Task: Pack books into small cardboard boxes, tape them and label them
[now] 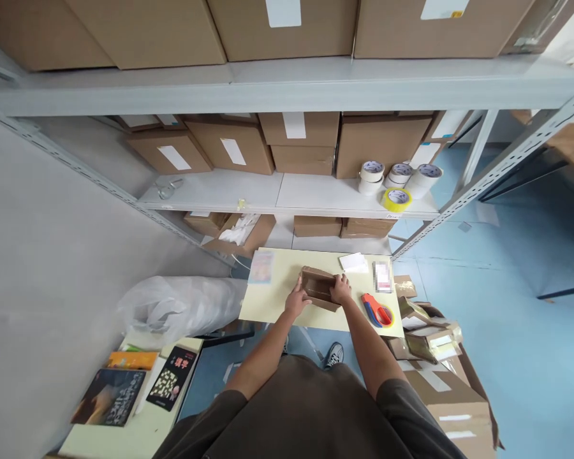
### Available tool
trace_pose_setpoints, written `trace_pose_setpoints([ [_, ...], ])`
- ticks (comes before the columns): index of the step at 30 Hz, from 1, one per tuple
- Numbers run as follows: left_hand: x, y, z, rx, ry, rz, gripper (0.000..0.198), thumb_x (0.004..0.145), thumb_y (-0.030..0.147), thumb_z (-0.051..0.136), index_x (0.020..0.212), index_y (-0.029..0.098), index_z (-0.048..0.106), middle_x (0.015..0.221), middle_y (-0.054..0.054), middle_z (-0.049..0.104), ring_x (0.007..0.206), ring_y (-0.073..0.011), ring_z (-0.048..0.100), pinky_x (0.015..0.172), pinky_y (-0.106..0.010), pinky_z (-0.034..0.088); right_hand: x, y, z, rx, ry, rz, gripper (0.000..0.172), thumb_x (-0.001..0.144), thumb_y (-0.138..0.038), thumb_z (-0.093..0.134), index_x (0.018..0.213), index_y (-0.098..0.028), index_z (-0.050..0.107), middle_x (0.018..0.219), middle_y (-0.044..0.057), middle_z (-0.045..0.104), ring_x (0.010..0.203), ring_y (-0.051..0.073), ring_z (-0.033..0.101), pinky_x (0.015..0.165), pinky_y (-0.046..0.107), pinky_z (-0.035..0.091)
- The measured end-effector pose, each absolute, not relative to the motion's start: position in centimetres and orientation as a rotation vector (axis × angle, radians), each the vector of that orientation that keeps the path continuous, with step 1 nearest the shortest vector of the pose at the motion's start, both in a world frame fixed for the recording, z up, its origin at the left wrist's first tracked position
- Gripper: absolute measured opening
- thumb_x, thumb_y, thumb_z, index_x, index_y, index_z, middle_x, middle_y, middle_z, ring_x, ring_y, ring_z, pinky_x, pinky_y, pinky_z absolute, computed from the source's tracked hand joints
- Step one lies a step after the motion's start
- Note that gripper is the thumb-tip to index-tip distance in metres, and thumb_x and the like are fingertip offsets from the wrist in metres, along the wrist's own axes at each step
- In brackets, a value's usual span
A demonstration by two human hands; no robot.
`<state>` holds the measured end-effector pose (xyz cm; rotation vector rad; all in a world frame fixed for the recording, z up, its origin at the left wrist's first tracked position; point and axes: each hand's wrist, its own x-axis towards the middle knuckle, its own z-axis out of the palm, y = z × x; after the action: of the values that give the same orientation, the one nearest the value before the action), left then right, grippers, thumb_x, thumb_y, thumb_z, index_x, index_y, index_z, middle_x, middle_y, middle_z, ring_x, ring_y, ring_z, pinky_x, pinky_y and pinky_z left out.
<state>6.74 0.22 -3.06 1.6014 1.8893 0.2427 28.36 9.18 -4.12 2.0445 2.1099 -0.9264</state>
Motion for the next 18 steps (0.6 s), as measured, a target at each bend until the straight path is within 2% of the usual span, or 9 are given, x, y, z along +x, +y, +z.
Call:
trace_pose_setpoints([
  [1, 6.6, 0.1, -3.2, 1.613, 1.877, 0.245, 0.019, 0.088, 0.031, 0.081, 0.103, 0.022, 0.073, 0.182, -0.003, 0.007, 0.140, -0.0302, 0.060, 0.110, -0.043, 0.052, 28.1, 8.9, -3.8, 2.074, 2.101, -0.897, 0.071, 0.089, -0.025, 0.056, 0.158, -0.022, 0.039, 0.169, 0.022, 0.030, 0.157, 0.042, 0.029, 0.118, 0.063, 0.032],
  [3, 6.2, -0.2, -3.4, 1.629, 1.859, 0.250, 0.042, 0.085, 0.033, 0.085, 0.123, 0.024, 0.070, 0.181, -0.009, 0.010, 0.149, -0.0332, 0.051, 0.114, -0.046, 0.050, 27.2, 8.2, -3.1, 2.168, 2.091, -0.814, 0.079, 0.089, -0.027, 0.055, 0.165, -0.022, 0.030, 0.172, 0.022, 0.025, 0.162, 0.044, 0.016, 0.122, 0.068, 0.023],
  [6, 5.0, -0.9, -3.6, 1.659, 1.825, 0.303, 0.089, 0.078, 0.042, 0.090, 0.155, 0.025, 0.050, 0.179, -0.017, 0.016, 0.160, -0.0372, 0.034, 0.121, -0.050, 0.042, 24.5, 7.2, -2.2, 2.352, 2.147, -0.707, 0.083, 0.093, -0.030, 0.053, 0.169, -0.019, 0.022, 0.175, 0.022, 0.020, 0.164, 0.042, 0.010, 0.126, 0.065, 0.020],
  [8, 3.6, -1.4, -3.8, 1.692, 1.779, 0.358, 0.106, 0.077, 0.049, 0.089, 0.166, 0.024, 0.036, 0.178, -0.018, 0.019, 0.163, -0.0374, 0.027, 0.125, -0.051, 0.037, 22.0, 6.9, -1.6, 2.455, 2.224, -0.649, 0.084, 0.094, -0.032, 0.051, 0.170, -0.017, 0.021, 0.177, 0.020, 0.016, 0.165, 0.041, 0.009, 0.127, 0.062, 0.023],
  [10, 1.6, -1.9, -4.1, 1.729, 1.739, 0.426, 0.102, 0.086, 0.052, 0.080, 0.169, 0.024, 0.029, 0.177, -0.017, 0.024, 0.162, -0.0344, 0.028, 0.127, -0.050, 0.035, 19.1, 6.8, -1.1, 2.489, 2.308, -0.642, 0.084, 0.094, -0.033, 0.051, 0.170, -0.017, 0.020, 0.179, 0.017, 0.013, 0.165, 0.039, 0.013, 0.125, 0.059, 0.032],
  [12, -0.9, -1.9, -4.6, 1.731, 1.753, 0.520, 0.081, 0.098, 0.047, 0.064, 0.169, 0.025, 0.032, 0.175, -0.014, 0.033, 0.161, -0.0296, 0.033, 0.127, -0.047, 0.035, 15.9, 7.1, -0.9, 2.448, 2.379, -0.717, 0.082, 0.096, -0.035, 0.049, 0.171, -0.019, 0.021, 0.179, 0.015, 0.014, 0.162, 0.037, 0.025, 0.118, 0.052, 0.044],
  [14, -4.0, -1.5, -5.4, 1.651, 1.836, 0.611, 0.064, 0.104, 0.039, 0.051, 0.165, 0.025, 0.038, 0.170, -0.013, 0.042, 0.158, -0.0266, 0.038, 0.127, -0.046, 0.036, 12.4, 7.6, -1.0, 2.344, 2.435, -0.824, 0.077, 0.099, -0.037, 0.046, 0.171, -0.021, 0.023, 0.179, 0.013, 0.018, 0.156, 0.034, 0.040, 0.111, 0.045, 0.052],
  [16, -7.4, -0.7, -6.3, 1.497, 1.954, 0.647, 0.058, 0.105, 0.034, 0.048, 0.162, 0.024, 0.043, 0.166, -0.013, 0.048, 0.156, -0.0263, 0.041, 0.127, -0.045, 0.037, 8.8, 8.2, -1.5, 2.185, 2.479, -0.889, 0.073, 0.101, -0.035, 0.044, 0.170, -0.022, 0.028, 0.177, 0.012, 0.027, 0.152, 0.031, 0.047, 0.112, 0.041, 0.052],
  [18, -11.0, 0.5, -7.3, 1.336, 2.051, 0.614, 0.058, 0.103, 0.030, 0.051, 0.160, 0.021, 0.045, 0.164, -0.015, 0.050, 0.155, -0.0272, 0.043, 0.126, -0.043, 0.037, 5.6, 9.0, -2.5, 2.001, 2.497, -0.912, 0.070, 0.100, -0.031, 0.046, 0.168, -0.022, 0.034, 0.173, 0.011, 0.036, 0.154, 0.029, 0.045, 0.119, 0.040, 0.046],
])
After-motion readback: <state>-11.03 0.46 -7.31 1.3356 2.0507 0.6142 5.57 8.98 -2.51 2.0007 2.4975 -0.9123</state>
